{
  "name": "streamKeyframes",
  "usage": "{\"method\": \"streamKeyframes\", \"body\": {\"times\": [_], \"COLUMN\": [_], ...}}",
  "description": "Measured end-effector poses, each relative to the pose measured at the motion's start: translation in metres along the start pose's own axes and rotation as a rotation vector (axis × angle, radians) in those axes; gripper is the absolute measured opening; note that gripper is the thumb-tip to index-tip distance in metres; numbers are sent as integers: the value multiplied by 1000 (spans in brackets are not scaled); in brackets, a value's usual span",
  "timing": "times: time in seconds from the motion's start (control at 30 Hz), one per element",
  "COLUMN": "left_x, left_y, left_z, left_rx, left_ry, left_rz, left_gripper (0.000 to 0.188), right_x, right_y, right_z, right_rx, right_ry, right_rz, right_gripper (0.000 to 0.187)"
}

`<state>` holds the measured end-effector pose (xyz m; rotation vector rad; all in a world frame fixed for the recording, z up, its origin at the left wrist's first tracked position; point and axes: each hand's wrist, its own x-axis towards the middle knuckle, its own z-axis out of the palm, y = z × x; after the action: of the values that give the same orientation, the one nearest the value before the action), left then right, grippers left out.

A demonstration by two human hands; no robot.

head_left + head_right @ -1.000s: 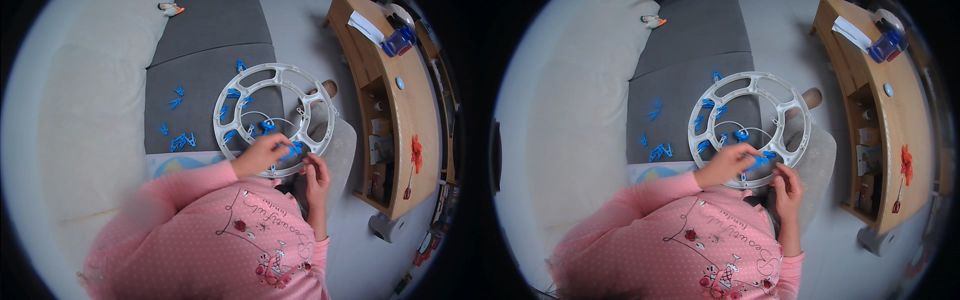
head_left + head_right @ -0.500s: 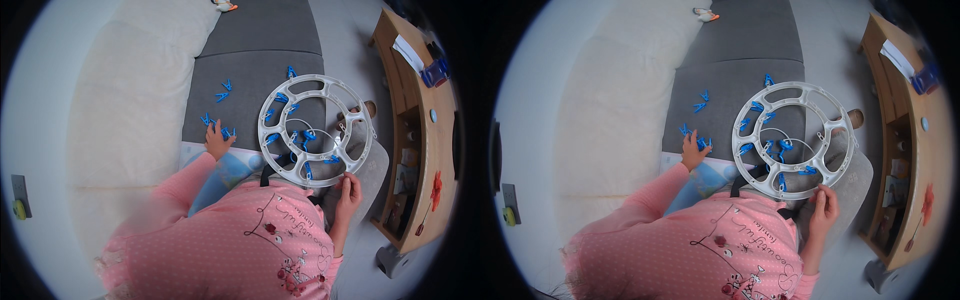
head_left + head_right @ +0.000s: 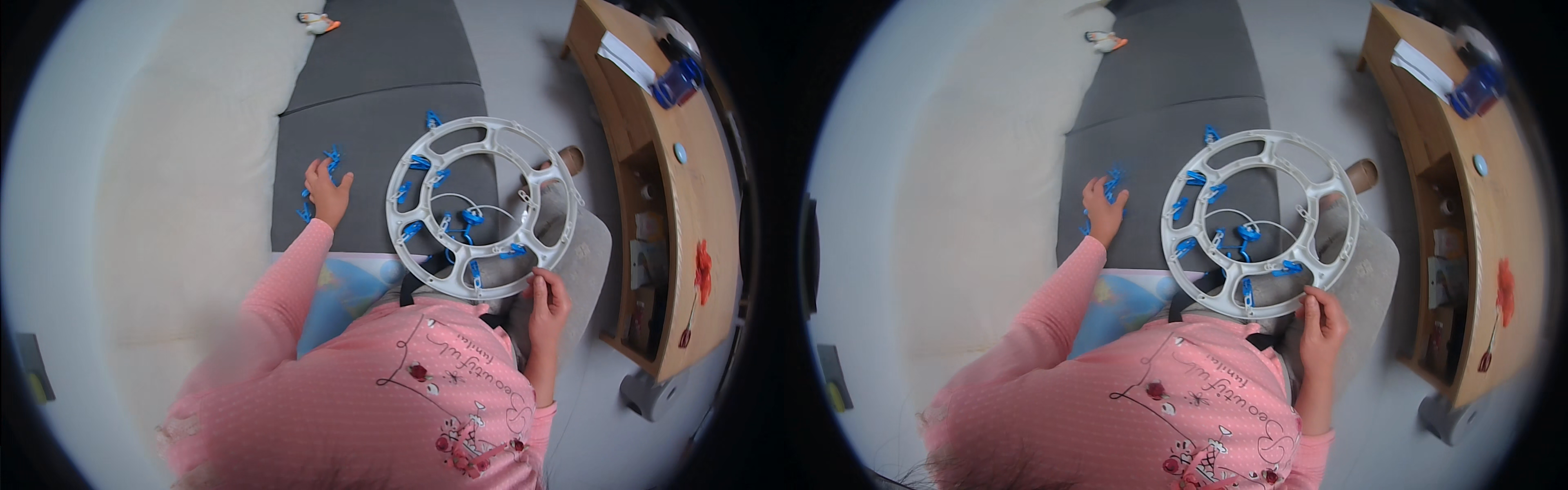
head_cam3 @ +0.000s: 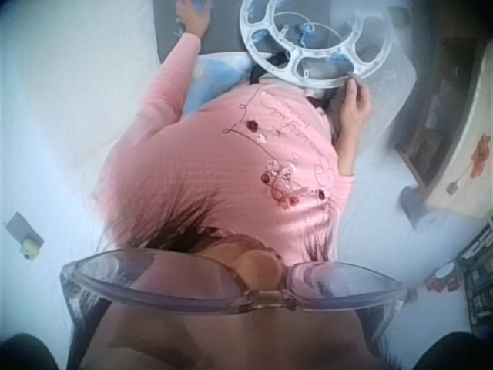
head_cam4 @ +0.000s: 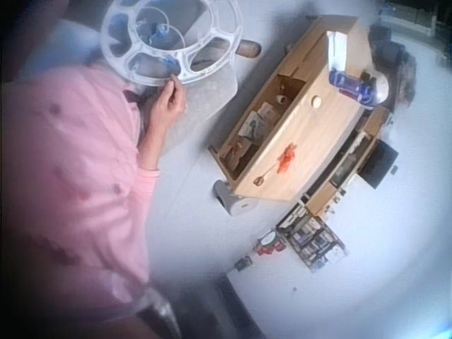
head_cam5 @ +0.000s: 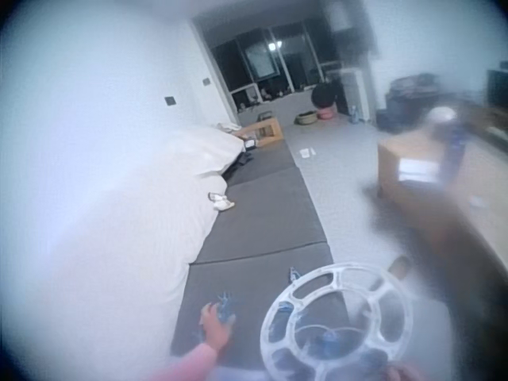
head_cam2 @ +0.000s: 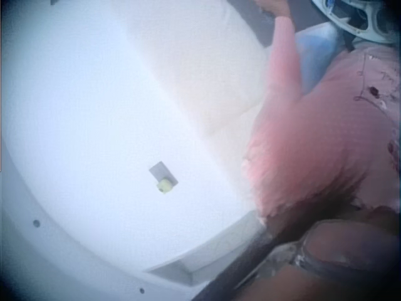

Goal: The person sits on the floor and attaches blue plastic clips to a white circular frame. They then gather the remaining clips, move to the kitchen sink, and rinse the clips under running water.

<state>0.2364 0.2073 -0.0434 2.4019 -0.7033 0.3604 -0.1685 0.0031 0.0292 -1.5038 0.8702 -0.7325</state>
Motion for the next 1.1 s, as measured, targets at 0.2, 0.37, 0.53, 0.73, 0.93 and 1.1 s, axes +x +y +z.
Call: {"method": "streamKeyframes", "body": {"times": [0.2, 0.37, 0.53, 0.73, 0.93, 1.1], "left_x": [-40, -60, -65, -71, -82, -84], "left_y": [139, 151, 160, 184, 242, 253], "left_z": [-9, 19, 23, 5, 7, 31], "left_rx": [-259, 0, -395, -412, -509, -486], "left_ry": [-495, -696, -747, -460, -734, -658], "left_rz": [354, 561, 144, 352, 581, 688], "left_gripper": [25, 28, 25, 43, 34, 22], "right_x": [2, 2, 3, 3, 4, 4], "right_y": [2, -1, 1, -2, 1, 0], "right_z": [2, 0, 2, 2, 2, -1], "right_rx": [-23, -35, -18, -75, -42, -52], "right_ry": [12, -1, 20, 4, 11, -8], "right_rz": [-32, -19, -34, -20, -12, -8], "right_gripper": [13, 14, 13, 13, 12, 13]}}
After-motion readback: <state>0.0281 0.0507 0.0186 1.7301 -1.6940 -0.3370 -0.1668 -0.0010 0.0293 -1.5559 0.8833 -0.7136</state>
